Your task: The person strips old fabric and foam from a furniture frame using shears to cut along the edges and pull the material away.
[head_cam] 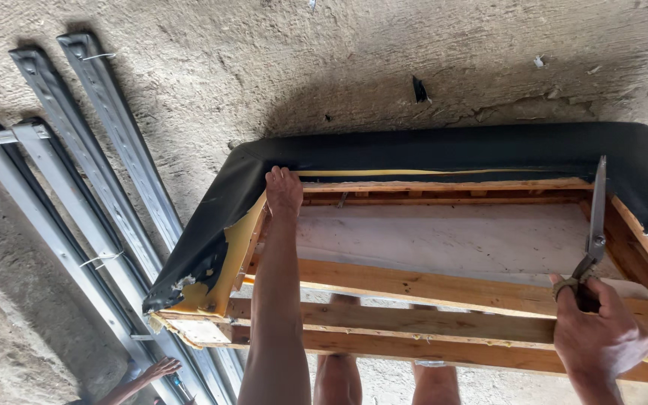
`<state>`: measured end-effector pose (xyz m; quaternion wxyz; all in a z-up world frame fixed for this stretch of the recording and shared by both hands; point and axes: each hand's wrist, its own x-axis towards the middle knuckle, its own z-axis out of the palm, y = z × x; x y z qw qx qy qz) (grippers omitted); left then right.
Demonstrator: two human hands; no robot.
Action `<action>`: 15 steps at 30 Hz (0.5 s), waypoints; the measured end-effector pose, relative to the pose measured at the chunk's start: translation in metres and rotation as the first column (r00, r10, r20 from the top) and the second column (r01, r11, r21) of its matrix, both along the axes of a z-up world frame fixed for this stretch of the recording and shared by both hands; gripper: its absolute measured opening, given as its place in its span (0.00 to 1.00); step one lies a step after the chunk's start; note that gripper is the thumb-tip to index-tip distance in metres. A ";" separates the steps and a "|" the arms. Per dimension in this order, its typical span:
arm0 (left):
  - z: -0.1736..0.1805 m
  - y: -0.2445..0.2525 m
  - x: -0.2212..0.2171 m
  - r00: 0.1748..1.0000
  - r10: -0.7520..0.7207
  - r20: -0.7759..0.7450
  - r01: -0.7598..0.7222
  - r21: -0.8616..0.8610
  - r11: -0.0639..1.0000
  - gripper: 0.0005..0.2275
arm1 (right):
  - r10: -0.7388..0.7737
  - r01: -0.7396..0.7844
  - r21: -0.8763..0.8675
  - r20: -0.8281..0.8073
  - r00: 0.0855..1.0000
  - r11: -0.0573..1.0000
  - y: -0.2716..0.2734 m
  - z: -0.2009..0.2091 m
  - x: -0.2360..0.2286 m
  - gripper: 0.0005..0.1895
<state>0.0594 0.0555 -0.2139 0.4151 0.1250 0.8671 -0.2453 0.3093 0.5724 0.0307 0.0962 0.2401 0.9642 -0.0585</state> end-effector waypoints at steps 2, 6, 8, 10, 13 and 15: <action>-0.010 -0.005 -0.007 0.996 0.066 -0.056 -0.062 0.063 0.996 0.11 | 0.012 -0.012 0.014 -0.008 1.000 1.000 -0.003 0.007 -0.008 0.13; -0.027 -0.005 -0.032 0.988 0.061 0.139 -0.055 -0.049 0.997 0.12 | -0.026 0.025 -0.053 -0.025 0.999 0.998 -0.010 0.017 -0.015 0.10; -0.021 -0.004 -0.045 0.964 0.063 0.259 -0.031 -0.122 0.992 0.13 | -0.070 0.068 -0.097 -0.018 0.997 0.993 -0.016 0.019 -0.017 0.11; -0.010 -0.007 -0.056 0.949 0.032 0.313 -0.001 -0.099 0.995 0.13 | -0.139 0.135 -0.164 -0.015 0.990 0.977 -0.018 0.019 -0.018 0.12; 0.012 -0.020 -0.068 0.932 0.013 0.362 -0.014 -0.001 1.000 0.13 | -0.277 0.271 -0.342 0.033 0.960 0.900 -0.021 0.019 -0.020 0.13; 0.020 -0.026 -0.069 0.927 0.014 0.375 -0.041 0.063 0.997 0.13 | -0.344 0.333 -0.429 0.054 0.937 0.840 -0.023 0.020 -0.021 0.13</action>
